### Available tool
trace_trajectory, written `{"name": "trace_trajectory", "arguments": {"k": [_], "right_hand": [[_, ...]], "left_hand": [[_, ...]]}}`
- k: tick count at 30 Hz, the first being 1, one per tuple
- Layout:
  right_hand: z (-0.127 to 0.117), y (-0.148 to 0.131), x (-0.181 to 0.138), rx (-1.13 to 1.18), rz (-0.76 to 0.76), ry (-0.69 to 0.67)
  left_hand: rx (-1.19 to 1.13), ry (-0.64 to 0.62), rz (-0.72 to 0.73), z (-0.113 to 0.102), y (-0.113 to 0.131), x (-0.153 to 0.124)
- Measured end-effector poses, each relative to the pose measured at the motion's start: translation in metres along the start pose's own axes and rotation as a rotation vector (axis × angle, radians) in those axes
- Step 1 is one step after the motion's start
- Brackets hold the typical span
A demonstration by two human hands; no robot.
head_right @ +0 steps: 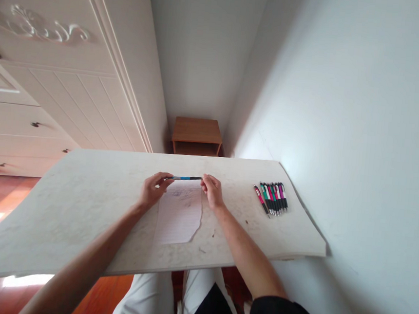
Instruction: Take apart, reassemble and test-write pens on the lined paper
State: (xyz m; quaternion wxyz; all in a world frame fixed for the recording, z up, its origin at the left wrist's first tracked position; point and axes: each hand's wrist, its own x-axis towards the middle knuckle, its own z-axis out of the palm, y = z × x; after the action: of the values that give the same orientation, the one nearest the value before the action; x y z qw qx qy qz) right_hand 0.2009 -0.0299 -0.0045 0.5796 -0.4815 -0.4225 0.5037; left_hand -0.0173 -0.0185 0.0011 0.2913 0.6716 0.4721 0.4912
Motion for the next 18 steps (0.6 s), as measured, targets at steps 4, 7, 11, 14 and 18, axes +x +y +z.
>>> {"name": "trace_trajectory", "arguments": {"k": [4,7,11,14,18], "right_hand": [[0.001,-0.003,-0.001,-0.022,0.004,-0.015],[0.002,-0.005,-0.002,-0.037,0.008,-0.026],[0.003,-0.004,-0.001,-0.048,0.005,-0.021],[0.003,-0.002,0.000,-0.053,0.009,-0.007],[0.003,-0.002,0.001,-0.038,-0.010,0.008]], "left_hand": [[0.005,-0.050,-0.081,-0.004,0.001,-0.002],[-0.008,-0.096,-0.127,-0.006,-0.001,-0.003],[-0.135,-0.222,-0.122,-0.005,-0.004,-0.003],[-0.067,-0.141,-0.086,-0.001,-0.005,-0.001],[0.005,-0.079,-0.074,0.003,-0.012,0.002]]}}
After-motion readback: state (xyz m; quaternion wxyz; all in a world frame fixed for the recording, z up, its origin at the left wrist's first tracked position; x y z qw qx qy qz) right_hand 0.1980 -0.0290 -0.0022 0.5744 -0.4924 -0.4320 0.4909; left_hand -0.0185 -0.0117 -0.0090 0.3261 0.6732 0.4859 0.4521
